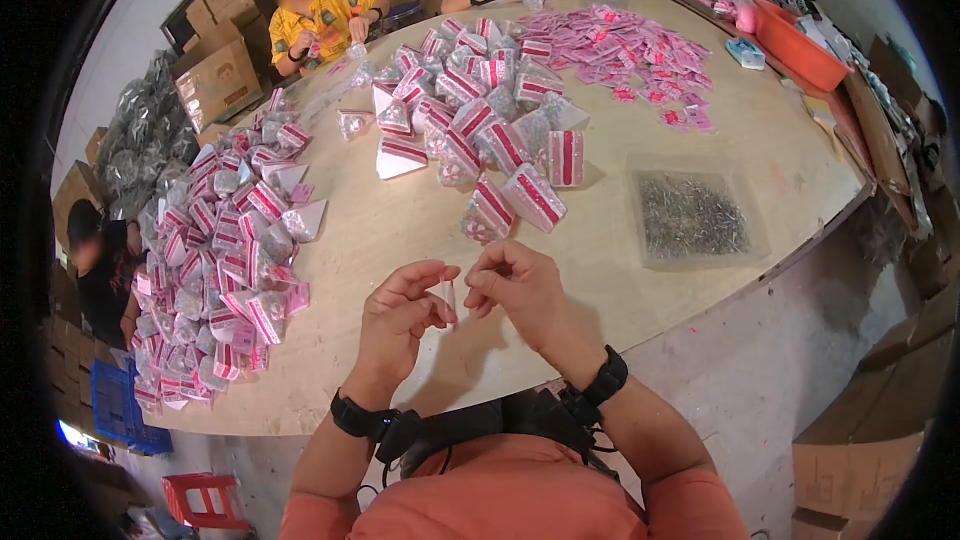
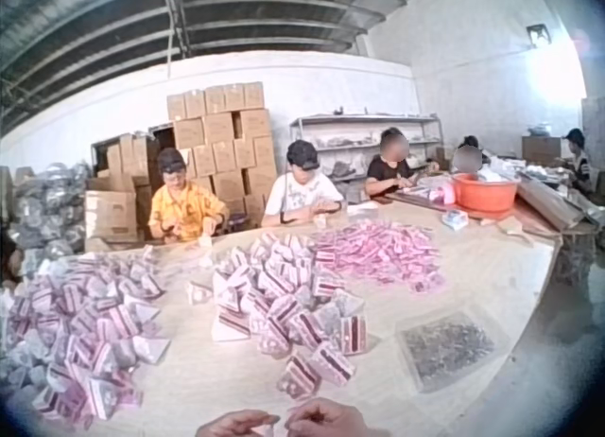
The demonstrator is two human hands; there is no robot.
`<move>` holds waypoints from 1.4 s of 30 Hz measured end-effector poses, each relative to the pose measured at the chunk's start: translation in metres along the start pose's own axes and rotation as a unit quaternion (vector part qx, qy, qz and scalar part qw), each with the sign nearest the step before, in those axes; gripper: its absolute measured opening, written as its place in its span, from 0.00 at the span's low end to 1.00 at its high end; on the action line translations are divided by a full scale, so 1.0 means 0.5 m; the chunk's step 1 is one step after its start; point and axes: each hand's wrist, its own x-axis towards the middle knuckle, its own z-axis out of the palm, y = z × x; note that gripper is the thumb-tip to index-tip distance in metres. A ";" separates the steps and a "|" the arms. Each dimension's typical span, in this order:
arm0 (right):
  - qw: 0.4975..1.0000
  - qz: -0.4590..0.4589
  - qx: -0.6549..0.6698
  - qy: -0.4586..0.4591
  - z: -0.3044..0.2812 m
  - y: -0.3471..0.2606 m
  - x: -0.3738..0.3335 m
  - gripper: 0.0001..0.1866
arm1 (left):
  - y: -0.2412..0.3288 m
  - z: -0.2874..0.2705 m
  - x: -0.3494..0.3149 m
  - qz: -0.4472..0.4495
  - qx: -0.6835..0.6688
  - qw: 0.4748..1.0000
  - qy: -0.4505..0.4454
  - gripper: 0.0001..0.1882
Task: The person repeatedly picks up small pink labels and triangular packages containing colorful beads from a table. They attach the labels to the packages by hand and place the finished items into a pile. The process is repetitive and involves handling small objects with precision.
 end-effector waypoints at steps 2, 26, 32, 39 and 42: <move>0.999 0.020 0.035 0.005 -0.010 0.011 0.001 0.04 | 0.001 0.004 0.000 0.002 0.003 1.000 0.000 0.20; 0.996 -0.017 -0.081 -0.034 0.013 0.006 -0.015 0.04 | -0.022 0.027 -0.010 0.035 0.093 0.995 0.022 0.03; 0.994 -0.057 -0.092 0.008 0.021 0.016 -0.013 0.03 | -0.022 0.032 -0.014 0.023 0.119 0.992 0.019 0.03; 0.953 -0.185 -0.242 0.005 0.037 -0.009 -0.028 0.04 | -0.015 0.017 -0.011 -0.080 -0.046 0.996 -0.010 0.05; 0.887 -0.289 -0.357 -0.039 0.032 -0.018 -0.025 0.06 | -0.009 0.004 -0.013 -0.109 -0.115 0.986 -0.045 0.05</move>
